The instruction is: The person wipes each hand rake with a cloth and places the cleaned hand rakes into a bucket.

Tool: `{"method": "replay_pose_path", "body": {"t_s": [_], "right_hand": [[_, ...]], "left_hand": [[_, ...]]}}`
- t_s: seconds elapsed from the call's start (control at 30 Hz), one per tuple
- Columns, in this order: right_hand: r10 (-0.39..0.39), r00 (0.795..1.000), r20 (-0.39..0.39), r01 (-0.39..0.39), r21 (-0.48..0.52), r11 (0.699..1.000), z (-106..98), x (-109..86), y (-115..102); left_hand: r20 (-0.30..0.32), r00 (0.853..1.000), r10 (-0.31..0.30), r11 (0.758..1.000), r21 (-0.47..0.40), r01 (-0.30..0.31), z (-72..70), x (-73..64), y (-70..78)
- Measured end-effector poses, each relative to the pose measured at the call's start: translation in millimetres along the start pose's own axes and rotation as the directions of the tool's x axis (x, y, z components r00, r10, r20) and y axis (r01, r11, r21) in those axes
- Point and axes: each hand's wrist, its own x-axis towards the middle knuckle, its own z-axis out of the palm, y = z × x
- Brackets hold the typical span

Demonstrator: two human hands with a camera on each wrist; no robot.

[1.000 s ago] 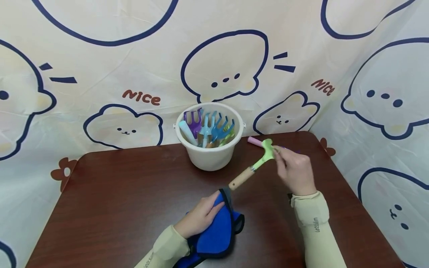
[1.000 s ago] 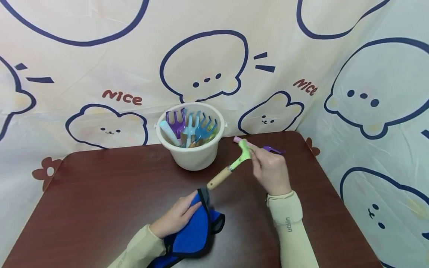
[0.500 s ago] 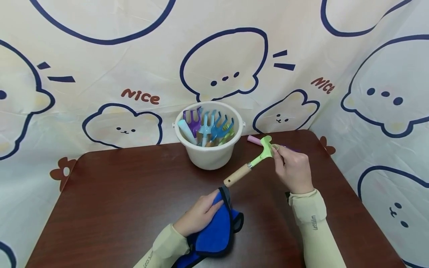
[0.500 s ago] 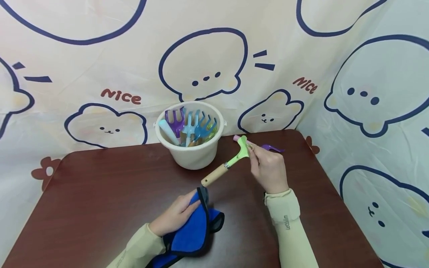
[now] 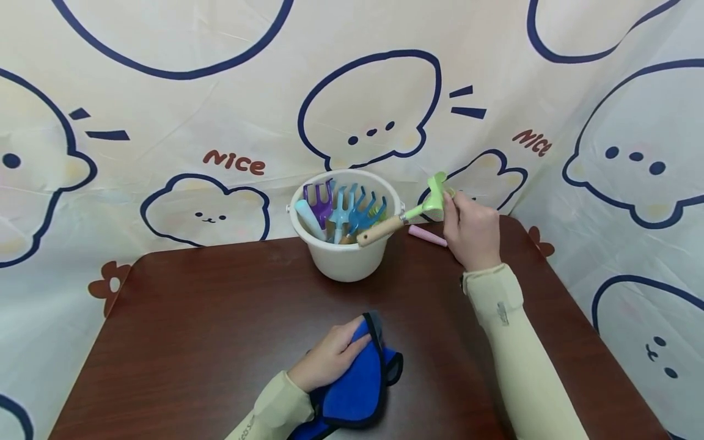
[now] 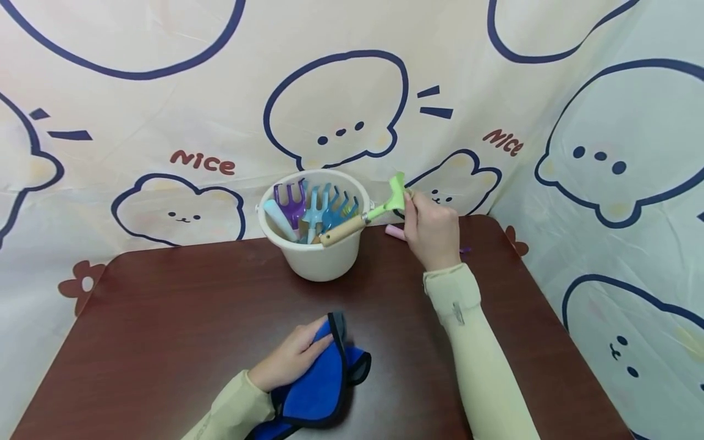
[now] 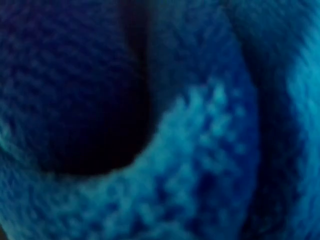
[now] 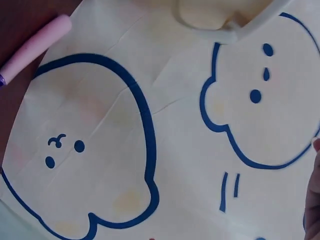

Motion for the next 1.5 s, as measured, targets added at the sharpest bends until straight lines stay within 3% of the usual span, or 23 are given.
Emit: {"method": "replay_pose_path", "body": {"t_s": [0.1,0.2,0.27,0.37,0.5,0.57,0.63,0.73,0.9,1.0,1.07,1.27,1.4,1.5], "right_hand": [[-0.016,0.999,0.034,0.017,-0.033,0.999,14.2,13.4,0.3],[-0.052,0.989,0.138,0.068,-0.119,0.990,28.3,26.6,-7.3],[-0.060,0.972,0.229,0.105,-0.189,0.976,37.0,34.4,-15.0],[-0.063,0.924,0.376,0.173,-0.264,0.949,48.3,43.9,-28.0],[-0.048,0.827,0.560,0.230,-0.260,0.938,60.9,51.9,-42.1],[-0.036,0.783,0.621,0.243,-0.252,0.937,66.0,55.1,-46.6],[-0.023,0.758,0.652,0.244,-0.250,0.937,70.1,58.1,-49.3],[-0.013,0.754,0.656,0.238,-0.255,0.937,74.2,61.7,-51.6],[-0.039,0.793,0.608,0.249,-0.264,0.932,77.2,62.0,-57.7],[-0.045,0.798,0.602,0.251,-0.263,0.932,77.8,61.2,-61.5],[-0.020,0.780,0.626,0.226,-0.252,0.941,78.1,62.8,-62.0],[0.092,0.702,0.707,0.126,-0.250,0.960,83.2,73.6,-48.8],[0.118,0.676,0.727,0.124,-0.270,0.955,88.8,77.5,-37.9],[0.118,0.642,0.757,0.126,-0.257,0.958,94.6,78.4,-32.8]], "left_hand": [[0.019,1.000,-0.011,1.000,-0.011,0.012,-0.5,-0.5,-0.8],[0.040,0.999,-0.014,1.000,-0.026,0.015,-1.9,-1.2,-0.8],[0.051,0.999,-0.013,0.999,-0.032,0.015,-2.6,-1.5,-1.1],[0.059,0.998,-0.015,0.999,-0.033,0.017,-3.0,-2.1,-2.0],[0.068,0.997,-0.023,0.999,-0.041,0.025,-2.9,-2.6,-2.6],[0.068,0.997,-0.023,0.999,-0.043,0.026,-2.7,-2.5,-2.8],[0.069,0.997,-0.025,0.999,-0.044,0.028,-2.4,-2.6,-2.8],[0.070,0.997,-0.025,0.998,-0.048,0.029,-1.9,-2.5,-3.0],[0.068,0.997,-0.026,0.998,-0.050,0.029,-1.6,-3.0,-3.1],[0.070,0.997,-0.031,0.999,-0.043,0.034,-1.3,-2.9,-3.5],[0.071,0.997,-0.035,0.998,-0.041,0.038,-1.2,-2.7,-3.8],[0.068,0.998,-0.018,0.999,-0.036,0.021,-0.9,-2.6,-3.9],[0.067,0.998,-0.008,1.000,-0.025,0.010,-0.4,-2.4,-4.0],[0.070,0.997,-0.017,0.999,-0.029,0.019,-0.3,-2.3,-4.4]]}}
